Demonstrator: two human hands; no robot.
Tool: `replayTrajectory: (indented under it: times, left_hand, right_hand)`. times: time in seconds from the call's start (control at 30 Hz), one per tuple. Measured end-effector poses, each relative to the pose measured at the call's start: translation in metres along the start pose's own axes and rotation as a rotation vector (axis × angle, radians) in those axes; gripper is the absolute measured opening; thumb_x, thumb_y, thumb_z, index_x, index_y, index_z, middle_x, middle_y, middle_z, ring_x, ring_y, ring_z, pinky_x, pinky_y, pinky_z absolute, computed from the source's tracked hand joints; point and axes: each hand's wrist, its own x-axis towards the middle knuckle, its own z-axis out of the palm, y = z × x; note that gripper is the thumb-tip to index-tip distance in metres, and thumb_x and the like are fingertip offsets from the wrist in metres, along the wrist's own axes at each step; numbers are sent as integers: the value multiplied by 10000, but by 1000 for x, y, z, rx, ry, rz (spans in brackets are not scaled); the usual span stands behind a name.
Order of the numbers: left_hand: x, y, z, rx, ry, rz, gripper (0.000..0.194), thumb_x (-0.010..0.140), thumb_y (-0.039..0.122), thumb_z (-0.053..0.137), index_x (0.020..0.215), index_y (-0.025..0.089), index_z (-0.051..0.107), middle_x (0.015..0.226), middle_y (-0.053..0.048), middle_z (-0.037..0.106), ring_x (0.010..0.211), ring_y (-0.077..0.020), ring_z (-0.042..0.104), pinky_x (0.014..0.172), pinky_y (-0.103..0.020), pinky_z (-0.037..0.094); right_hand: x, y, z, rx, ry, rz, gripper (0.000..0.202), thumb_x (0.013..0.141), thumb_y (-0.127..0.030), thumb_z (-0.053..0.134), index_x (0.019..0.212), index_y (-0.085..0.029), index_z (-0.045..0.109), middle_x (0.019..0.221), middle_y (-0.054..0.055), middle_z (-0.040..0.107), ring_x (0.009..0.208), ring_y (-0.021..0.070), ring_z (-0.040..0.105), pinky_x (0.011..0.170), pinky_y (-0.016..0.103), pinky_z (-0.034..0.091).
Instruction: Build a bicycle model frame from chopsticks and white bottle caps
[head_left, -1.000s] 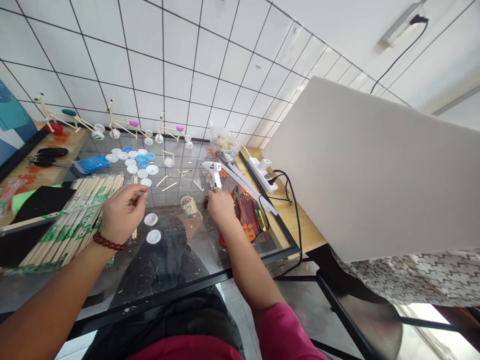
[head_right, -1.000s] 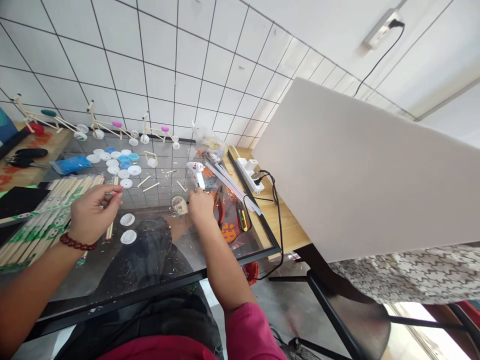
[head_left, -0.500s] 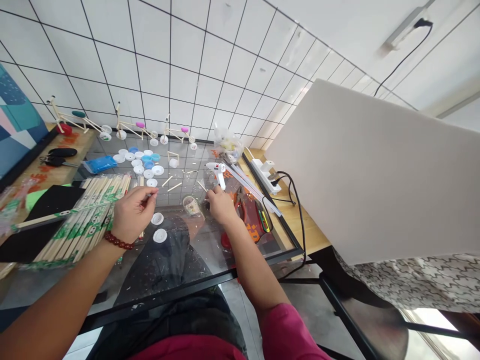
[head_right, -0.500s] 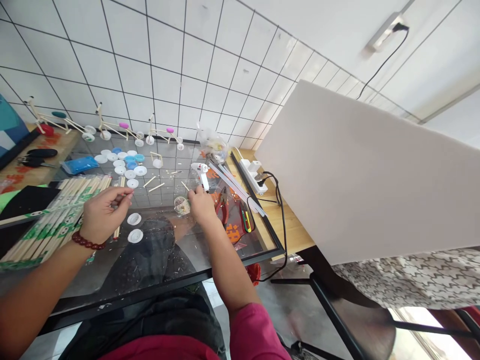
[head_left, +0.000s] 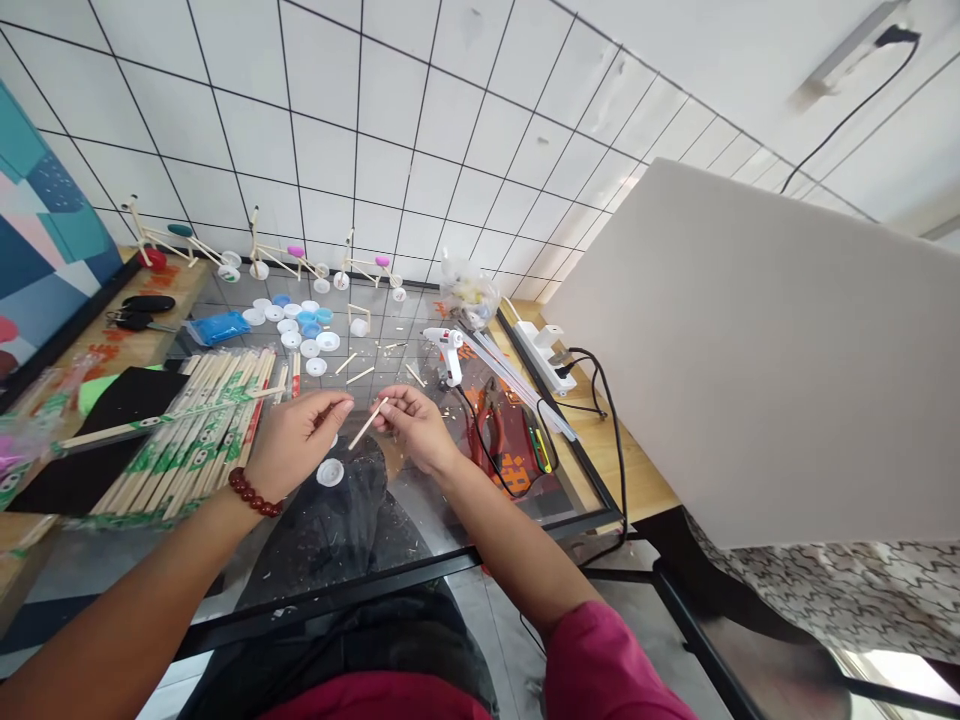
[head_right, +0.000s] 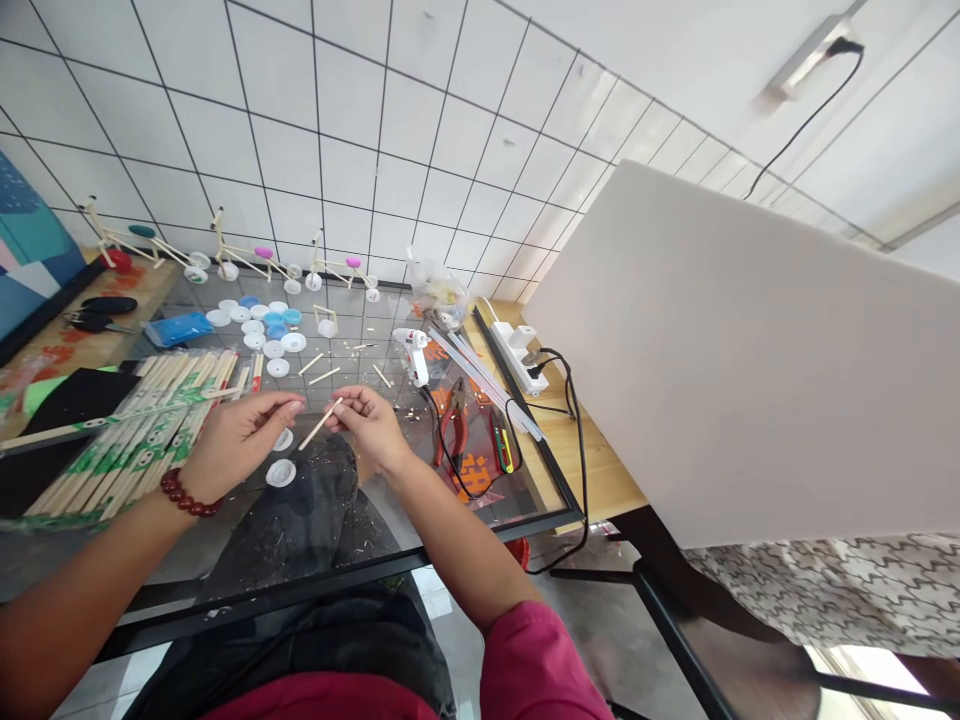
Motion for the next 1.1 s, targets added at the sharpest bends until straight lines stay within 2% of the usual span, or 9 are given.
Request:
replayTrajectory:
  times: [0.13, 0.27, 0.37, 0.47, 0.6, 0.77, 0.9, 1.0, 1.1]
  left_hand:
    - [-1, 1, 3, -45, -70, -16, 424, 912, 593, 635, 1021, 219, 801, 909, -71, 827, 774, -242, 757, 689, -330, 574]
    - [-1, -4, 5, 25, -40, 33, 349, 954, 504, 579, 969, 237, 804, 868, -53, 815, 731, -225, 734, 688, -330, 550]
    - [-1, -6, 3, 131, -3, 100, 349, 985, 467, 533, 952, 251, 805, 875, -42, 811, 750, -219, 730, 706, -326, 536]
    - [-2, -9, 1, 237, -10, 168, 373, 1008, 459, 496, 966, 263, 811, 869, -37, 808, 774, -222, 739, 698, -322, 523]
    - [1, -13, -1, 261, 69, 179, 362, 999, 480, 528, 946, 264, 814, 908, -34, 832, 794, -230, 761, 721, -330, 551]
    - [5, -14, -1, 135, 110, 127, 322, 956, 494, 587, 922, 264, 810, 916, -49, 838, 788, -247, 786, 781, -373, 612]
    - [5, -11, 1, -75, 89, -65, 375, 910, 501, 615, 1071, 222, 807, 947, -81, 838, 786, -258, 802, 759, -398, 653]
    - [6, -11, 1, -198, 104, -236, 416, 844, 539, 678, 1036, 192, 805, 818, -78, 816, 759, -261, 795, 770, -403, 672]
    - [7, -13, 1, -214, 135, -279, 381, 813, 546, 718, 966, 206, 797, 787, -65, 805, 753, -253, 785, 765, -385, 671]
  right_hand:
    - [2, -1, -3, 68, 65, -32, 417, 692, -402, 972, 923, -221, 676, 882, 12, 782, 746, 124, 714, 695, 248, 589]
    - [3, 0, -7, -5, 70, -37, 361, 739, -408, 934, 903, -223, 671, 838, 4, 755, 723, 131, 700, 691, 261, 583]
    - [2, 2, -8, -312, 90, -149, 238, 823, -386, 853, 918, -225, 706, 777, -16, 719, 692, 134, 660, 698, 268, 546]
    - [-2, 1, -8, -698, 48, -327, 104, 925, -313, 733, 964, -221, 760, 881, 18, 770, 807, 155, 686, 796, 277, 528]
    - [-12, -3, -3, -1044, -118, -357, 205, 1037, -317, 603, 1101, -221, 773, 873, 27, 780, 777, 155, 689, 758, 253, 482]
    - [-19, -3, 6, -1300, -166, -270, 259, 1079, -366, 563, 1241, -252, 730, 876, 24, 783, 810, 180, 715, 758, 257, 451]
    - [-16, 0, 6, -1317, -153, -309, 316, 1075, -265, 522, 1349, -236, 677, 1039, 69, 803, 947, 205, 732, 845, 280, 489]
    - [-13, 0, 3, -1296, -112, -338, 274, 1070, -272, 542, 1280, -246, 717, 1043, 62, 804, 960, 199, 731, 868, 279, 497]
    - [-12, -2, -1, -1261, -29, -337, 203, 1068, -343, 591, 1116, -253, 766, 987, 46, 803, 918, 184, 720, 849, 265, 489]
